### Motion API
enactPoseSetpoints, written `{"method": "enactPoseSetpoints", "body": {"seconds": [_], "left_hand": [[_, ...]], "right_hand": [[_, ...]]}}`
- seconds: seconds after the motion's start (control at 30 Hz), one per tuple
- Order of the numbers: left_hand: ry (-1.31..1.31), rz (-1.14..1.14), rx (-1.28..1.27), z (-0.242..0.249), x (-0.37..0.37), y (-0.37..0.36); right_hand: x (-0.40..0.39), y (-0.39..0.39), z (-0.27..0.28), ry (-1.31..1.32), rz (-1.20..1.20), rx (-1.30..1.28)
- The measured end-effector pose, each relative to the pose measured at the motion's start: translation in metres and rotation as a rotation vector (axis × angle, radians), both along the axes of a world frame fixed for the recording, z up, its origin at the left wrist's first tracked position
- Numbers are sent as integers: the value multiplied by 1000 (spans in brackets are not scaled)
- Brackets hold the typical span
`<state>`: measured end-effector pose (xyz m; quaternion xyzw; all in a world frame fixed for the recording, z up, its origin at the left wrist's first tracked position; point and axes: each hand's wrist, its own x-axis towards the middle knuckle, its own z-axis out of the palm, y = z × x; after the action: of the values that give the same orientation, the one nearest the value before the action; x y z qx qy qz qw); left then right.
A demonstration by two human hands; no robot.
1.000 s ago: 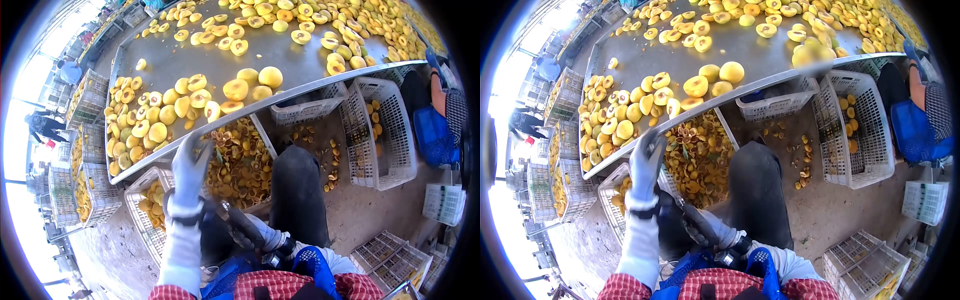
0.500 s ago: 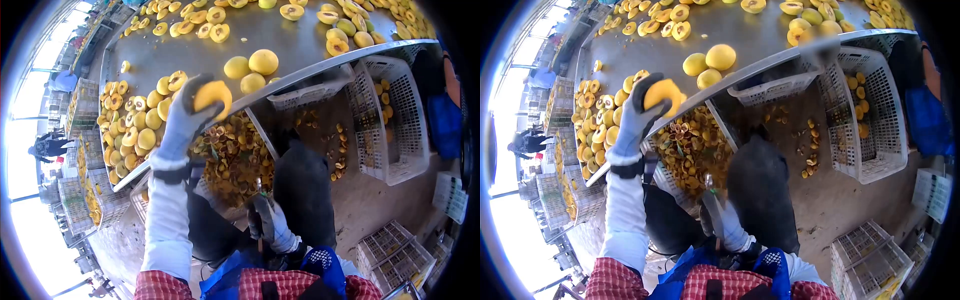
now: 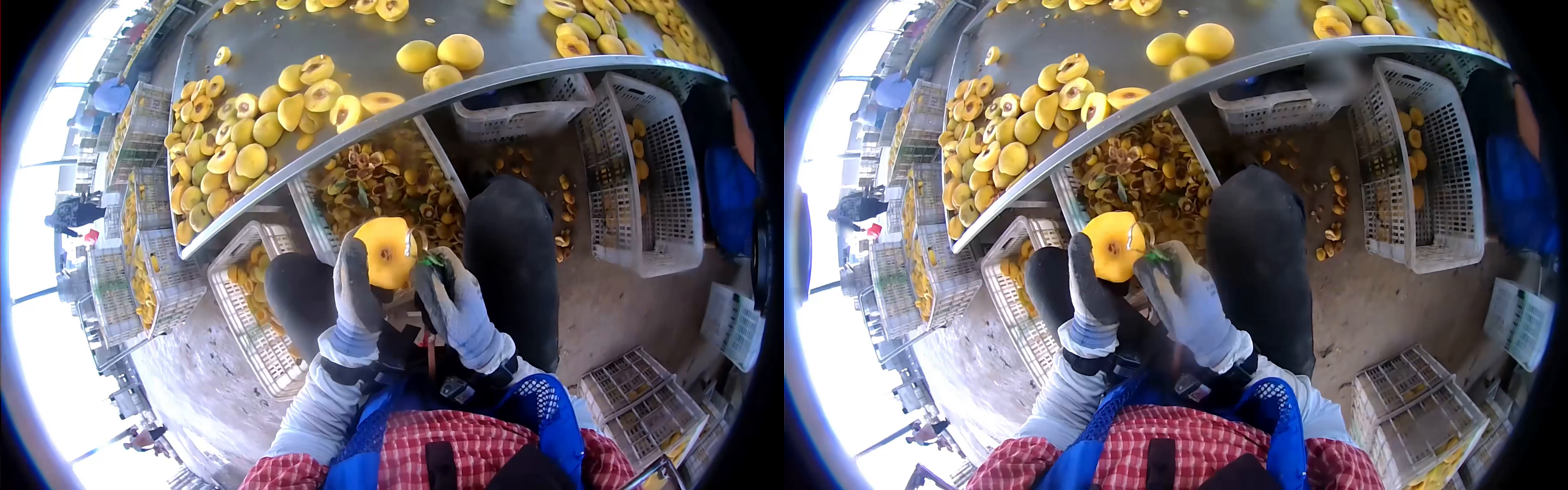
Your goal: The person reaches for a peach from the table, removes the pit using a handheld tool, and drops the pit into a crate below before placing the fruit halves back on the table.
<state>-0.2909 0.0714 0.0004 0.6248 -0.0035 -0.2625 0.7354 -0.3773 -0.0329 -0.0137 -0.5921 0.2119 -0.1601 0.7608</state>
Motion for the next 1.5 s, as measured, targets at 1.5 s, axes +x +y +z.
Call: {"method": "enactPoseSetpoints", "body": {"seconds": [1.5], "left_hand": [[40, -364, -140, -9, 6, 12]], "right_hand": [[-32, 12, -6, 242, 600, 1064]]}}
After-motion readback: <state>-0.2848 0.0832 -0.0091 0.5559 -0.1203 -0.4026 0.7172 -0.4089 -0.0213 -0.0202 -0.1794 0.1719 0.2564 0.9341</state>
